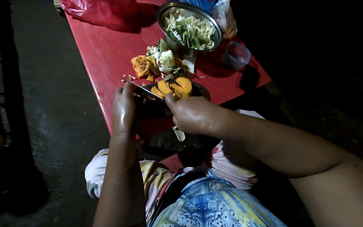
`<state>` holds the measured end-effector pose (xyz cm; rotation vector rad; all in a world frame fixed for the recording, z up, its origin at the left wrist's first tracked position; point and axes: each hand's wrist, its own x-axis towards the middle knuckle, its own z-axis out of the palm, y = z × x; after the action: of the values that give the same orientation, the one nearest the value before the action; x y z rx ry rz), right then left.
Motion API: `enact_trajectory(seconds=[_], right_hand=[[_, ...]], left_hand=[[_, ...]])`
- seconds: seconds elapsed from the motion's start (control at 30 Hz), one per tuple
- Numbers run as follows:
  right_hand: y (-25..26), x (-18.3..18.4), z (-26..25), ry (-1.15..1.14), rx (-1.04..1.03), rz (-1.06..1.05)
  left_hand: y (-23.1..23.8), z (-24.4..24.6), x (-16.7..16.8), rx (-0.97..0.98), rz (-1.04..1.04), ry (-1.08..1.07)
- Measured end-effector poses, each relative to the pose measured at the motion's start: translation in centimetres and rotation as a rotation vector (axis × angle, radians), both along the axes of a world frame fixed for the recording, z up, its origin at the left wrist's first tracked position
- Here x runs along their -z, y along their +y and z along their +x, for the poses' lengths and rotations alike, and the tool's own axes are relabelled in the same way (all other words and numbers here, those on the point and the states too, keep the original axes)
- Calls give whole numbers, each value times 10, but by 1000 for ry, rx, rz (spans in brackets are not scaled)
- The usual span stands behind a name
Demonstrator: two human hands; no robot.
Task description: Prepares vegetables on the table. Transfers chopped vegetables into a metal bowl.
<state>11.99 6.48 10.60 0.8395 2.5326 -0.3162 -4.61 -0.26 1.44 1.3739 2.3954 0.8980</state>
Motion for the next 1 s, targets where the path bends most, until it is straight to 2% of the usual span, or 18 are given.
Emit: enact_trajectory(seconds=[0.3,0.6,0.77,1.0], right_hand=[[15,-6,-9,-43,-74,-90],[30,13,-15,-24,-34,-221],[27,45,-19,111,1,-197],[8,43,-4,60,16,-104]], left_hand=[[-1,-7,5,41,54,-8],[3,-6,10,-46,43,-111],[-1,-2,1,24,-12,44],[-1,-1,5,-3,22,13]])
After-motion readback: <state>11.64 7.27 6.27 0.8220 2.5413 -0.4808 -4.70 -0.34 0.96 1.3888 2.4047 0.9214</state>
